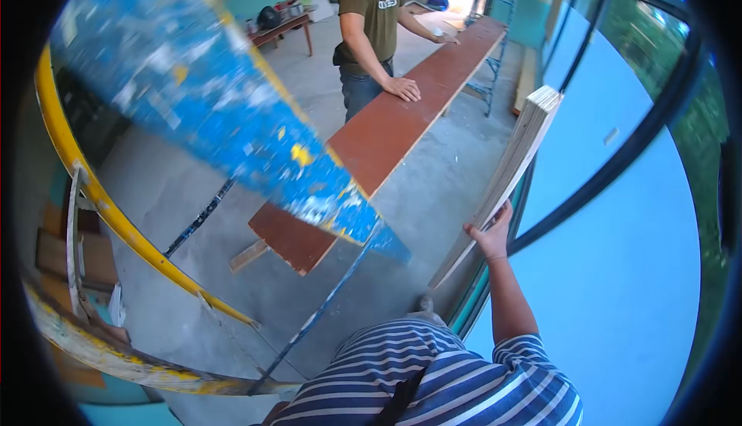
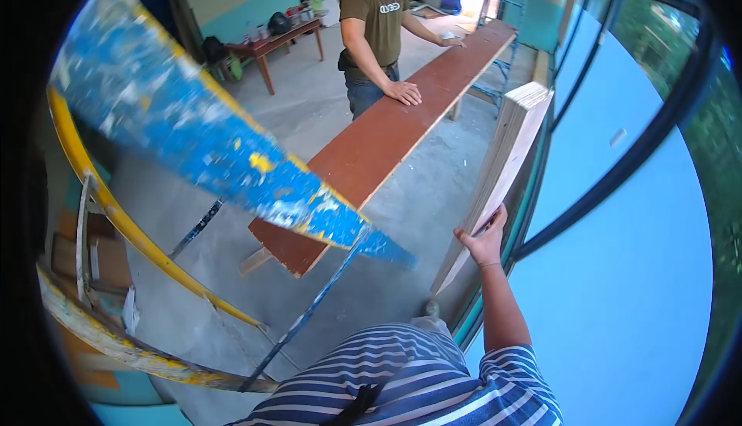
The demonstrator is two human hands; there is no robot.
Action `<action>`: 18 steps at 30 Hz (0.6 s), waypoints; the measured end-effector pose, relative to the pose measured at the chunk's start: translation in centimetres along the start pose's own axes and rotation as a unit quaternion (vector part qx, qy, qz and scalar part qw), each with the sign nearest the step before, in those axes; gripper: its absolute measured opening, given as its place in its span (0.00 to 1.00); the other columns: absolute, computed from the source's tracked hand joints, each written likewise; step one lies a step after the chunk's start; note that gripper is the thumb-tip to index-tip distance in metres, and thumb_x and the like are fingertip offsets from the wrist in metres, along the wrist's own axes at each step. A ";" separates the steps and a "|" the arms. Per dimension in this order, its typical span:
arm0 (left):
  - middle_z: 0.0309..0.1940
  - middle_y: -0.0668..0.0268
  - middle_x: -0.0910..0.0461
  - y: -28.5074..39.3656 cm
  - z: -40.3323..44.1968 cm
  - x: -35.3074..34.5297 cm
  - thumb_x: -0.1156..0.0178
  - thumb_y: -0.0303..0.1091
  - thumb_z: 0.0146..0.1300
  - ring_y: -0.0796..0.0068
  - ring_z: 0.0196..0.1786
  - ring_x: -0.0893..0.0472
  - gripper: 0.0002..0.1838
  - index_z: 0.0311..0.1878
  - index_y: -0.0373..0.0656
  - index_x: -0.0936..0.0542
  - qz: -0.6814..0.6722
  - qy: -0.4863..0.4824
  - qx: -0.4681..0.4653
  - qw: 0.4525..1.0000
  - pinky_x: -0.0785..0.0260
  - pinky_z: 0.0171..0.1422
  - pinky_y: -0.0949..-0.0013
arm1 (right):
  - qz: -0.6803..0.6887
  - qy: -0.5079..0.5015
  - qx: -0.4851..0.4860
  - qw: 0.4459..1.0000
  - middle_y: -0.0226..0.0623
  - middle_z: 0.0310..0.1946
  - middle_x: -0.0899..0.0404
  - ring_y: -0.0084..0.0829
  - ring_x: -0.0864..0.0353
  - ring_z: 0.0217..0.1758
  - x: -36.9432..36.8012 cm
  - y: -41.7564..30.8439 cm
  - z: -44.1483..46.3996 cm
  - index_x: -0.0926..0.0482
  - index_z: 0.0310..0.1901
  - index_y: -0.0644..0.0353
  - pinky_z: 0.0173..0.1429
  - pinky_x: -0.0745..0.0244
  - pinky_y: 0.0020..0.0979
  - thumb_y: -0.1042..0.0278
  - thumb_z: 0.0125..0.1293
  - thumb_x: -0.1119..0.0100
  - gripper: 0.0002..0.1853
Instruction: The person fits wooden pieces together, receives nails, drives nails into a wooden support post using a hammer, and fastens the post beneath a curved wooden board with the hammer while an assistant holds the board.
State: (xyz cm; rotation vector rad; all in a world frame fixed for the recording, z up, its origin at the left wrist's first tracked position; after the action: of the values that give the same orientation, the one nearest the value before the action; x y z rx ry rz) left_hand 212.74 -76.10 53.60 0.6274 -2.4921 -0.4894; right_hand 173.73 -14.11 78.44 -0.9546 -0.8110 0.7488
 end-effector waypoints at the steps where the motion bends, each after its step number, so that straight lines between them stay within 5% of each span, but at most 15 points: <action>1: 0.43 0.52 0.15 1.3 -0.3 -1.0 0.38 0.37 0.62 0.53 0.50 0.16 0.12 0.42 0.40 0.14 -0.020 0.011 0.005 1.000 0.27 0.52 0.53 | -0.008 -0.014 -0.011 1.000 0.50 0.64 0.34 0.45 0.31 0.67 -0.9 1.4 1.4 0.51 0.73 0.64 0.72 0.34 0.44 0.61 0.35 0.17 0.64; 6: 0.41 0.52 0.15 10.2 0.5 -3.5 0.38 0.37 0.62 0.54 0.49 0.16 0.11 0.41 0.40 0.14 -0.085 0.080 -0.004 0.993 0.27 0.51 0.53 | -0.011 -0.087 0.017 0.996 0.52 0.63 0.35 0.46 0.32 0.67 -4.5 6.0 10.0 0.50 0.71 0.69 0.73 0.35 0.41 0.61 0.34 0.15 0.64; 9: 0.40 0.52 0.15 15.1 1.5 -4.1 0.38 0.37 0.62 0.54 0.48 0.16 0.11 0.40 0.40 0.15 -0.118 0.129 -0.022 0.984 0.27 0.51 0.53 | -0.066 -0.116 0.035 0.990 0.47 0.62 0.36 0.41 0.28 0.62 -6.4 8.9 14.6 0.50 0.72 0.66 0.66 0.26 0.42 0.68 0.38 0.16 0.62; 14: 0.39 0.52 0.15 19.4 -0.1 -5.3 0.38 0.36 0.61 0.54 0.48 0.16 0.11 0.39 0.39 0.15 -0.150 0.263 -0.026 0.953 0.27 0.51 0.53 | -0.030 -0.123 0.024 0.992 0.54 0.62 0.35 0.47 0.33 0.66 -9.3 10.2 19.1 0.49 0.71 0.69 0.73 0.35 0.41 0.65 0.38 0.15 0.62; 16: 0.28 0.56 0.19 20.7 -2.9 -5.4 0.38 0.35 0.59 0.56 0.41 0.16 0.10 0.32 0.37 0.18 -0.149 0.394 0.053 0.906 0.26 0.44 0.53 | -0.030 -0.140 0.028 0.989 0.54 0.64 0.36 0.47 0.34 0.68 -10.7 11.2 20.1 0.50 0.72 0.68 0.74 0.36 0.42 0.64 0.38 0.15 0.63; 18: 0.30 0.59 0.21 15.3 -3.7 -10.0 0.42 0.36 0.65 0.60 0.40 0.18 0.09 0.36 0.39 0.20 -0.292 0.460 0.197 0.815 0.26 0.44 0.53 | -0.043 -0.164 0.031 0.985 0.55 0.66 0.37 0.48 0.36 0.71 -12.2 13.7 21.6 0.53 0.74 0.67 0.75 0.36 0.45 0.63 0.40 0.14 0.65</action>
State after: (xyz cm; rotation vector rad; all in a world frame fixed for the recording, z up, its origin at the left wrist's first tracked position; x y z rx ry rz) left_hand 217.31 -58.99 59.55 1.4086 -1.4251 0.1543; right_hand 146.82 -10.39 70.41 -0.7453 -1.1023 0.8637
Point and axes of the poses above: each hand's wrist, its own z-axis towards the middle knuckle, its own x-axis out of the back of the hand, y = z × x, the point moved 9 cm from there along z, towards the middle knuckle
